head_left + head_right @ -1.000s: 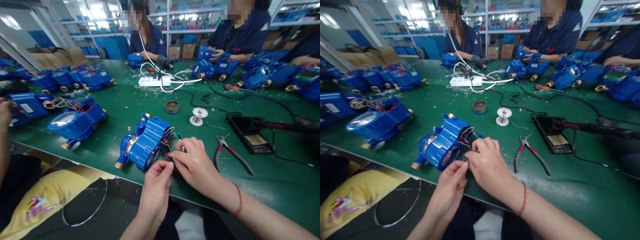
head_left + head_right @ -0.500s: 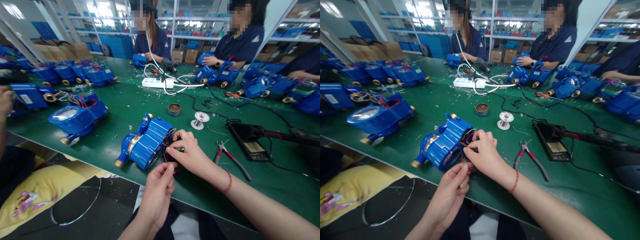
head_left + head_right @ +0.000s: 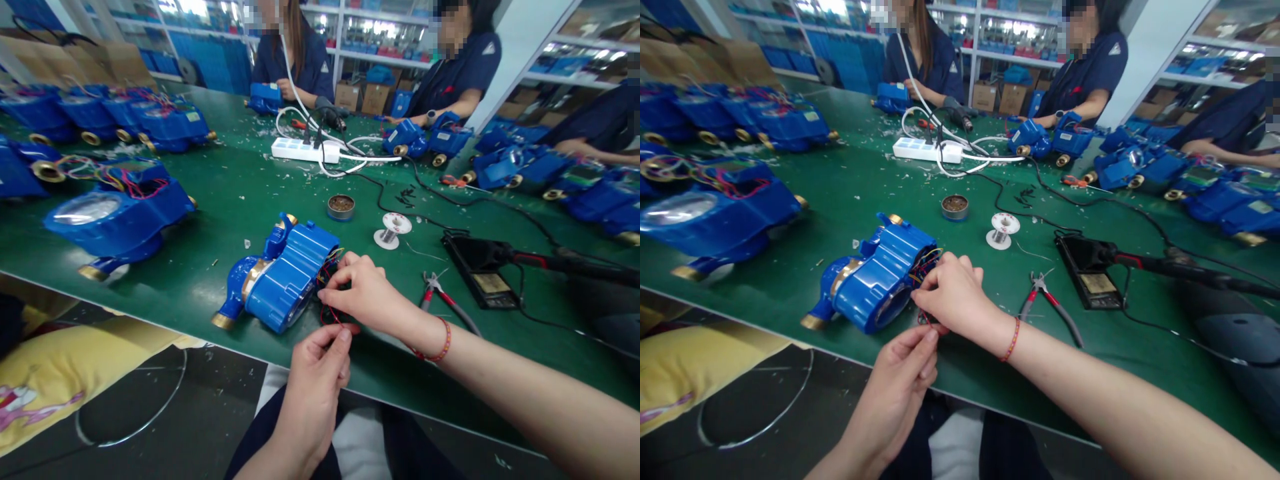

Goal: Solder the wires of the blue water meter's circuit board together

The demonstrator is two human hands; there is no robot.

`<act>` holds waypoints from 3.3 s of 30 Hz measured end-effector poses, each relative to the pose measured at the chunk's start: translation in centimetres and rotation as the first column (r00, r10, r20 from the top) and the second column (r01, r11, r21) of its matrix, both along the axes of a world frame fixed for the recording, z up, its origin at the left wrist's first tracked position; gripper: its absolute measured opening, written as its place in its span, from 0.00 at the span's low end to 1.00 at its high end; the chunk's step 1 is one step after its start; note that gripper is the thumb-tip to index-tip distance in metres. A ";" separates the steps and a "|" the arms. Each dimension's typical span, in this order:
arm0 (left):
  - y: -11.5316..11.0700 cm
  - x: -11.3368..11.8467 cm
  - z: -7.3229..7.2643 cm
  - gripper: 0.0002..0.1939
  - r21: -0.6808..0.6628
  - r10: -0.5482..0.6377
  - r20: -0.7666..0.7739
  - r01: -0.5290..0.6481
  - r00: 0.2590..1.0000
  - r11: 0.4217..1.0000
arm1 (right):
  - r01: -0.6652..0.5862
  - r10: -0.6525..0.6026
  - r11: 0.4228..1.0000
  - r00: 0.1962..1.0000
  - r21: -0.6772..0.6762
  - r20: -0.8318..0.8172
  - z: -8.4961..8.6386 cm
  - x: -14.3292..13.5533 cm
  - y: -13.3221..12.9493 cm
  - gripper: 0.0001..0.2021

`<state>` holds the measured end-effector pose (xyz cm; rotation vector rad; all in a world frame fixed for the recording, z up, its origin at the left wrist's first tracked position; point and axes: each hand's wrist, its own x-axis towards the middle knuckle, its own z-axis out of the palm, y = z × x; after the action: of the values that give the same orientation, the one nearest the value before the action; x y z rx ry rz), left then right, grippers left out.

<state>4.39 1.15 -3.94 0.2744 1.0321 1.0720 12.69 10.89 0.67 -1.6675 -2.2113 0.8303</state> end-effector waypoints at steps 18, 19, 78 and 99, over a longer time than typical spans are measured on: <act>-0.1 -0.3 -0.3 0.31 0.059 -0.010 -0.044 0.012 0.999 0.998 | -0.083 0.081 0.995 0.996 -0.057 -0.028 0.6 2.2 -2.4 0.07; -0.1 -0.3 -0.3 0.31 0.061 -0.018 -0.044 0.021 0.999 0.998 | -0.075 0.074 0.997 0.996 -0.028 -0.039 0.4 2.2 -2.6 0.07; 1.3 -6.4 1.1 0.20 0.202 0.617 -0.689 0.716 -0.381 0.668 | 0.035 0.089 0.885 0.966 0.464 -0.241 -3.9 2.3 -4.1 0.06; 1.6 -5.6 0.7 0.19 0.293 0.635 -0.727 0.716 -0.263 0.633 | 0.265 -0.191 0.964 0.674 -0.008 -0.713 -4.5 6.0 -4.6 0.09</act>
<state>-1.16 2.75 -3.22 2.5672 1.8853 0.9204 18.68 6.24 -3.87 -1.2315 -1.4414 1.0492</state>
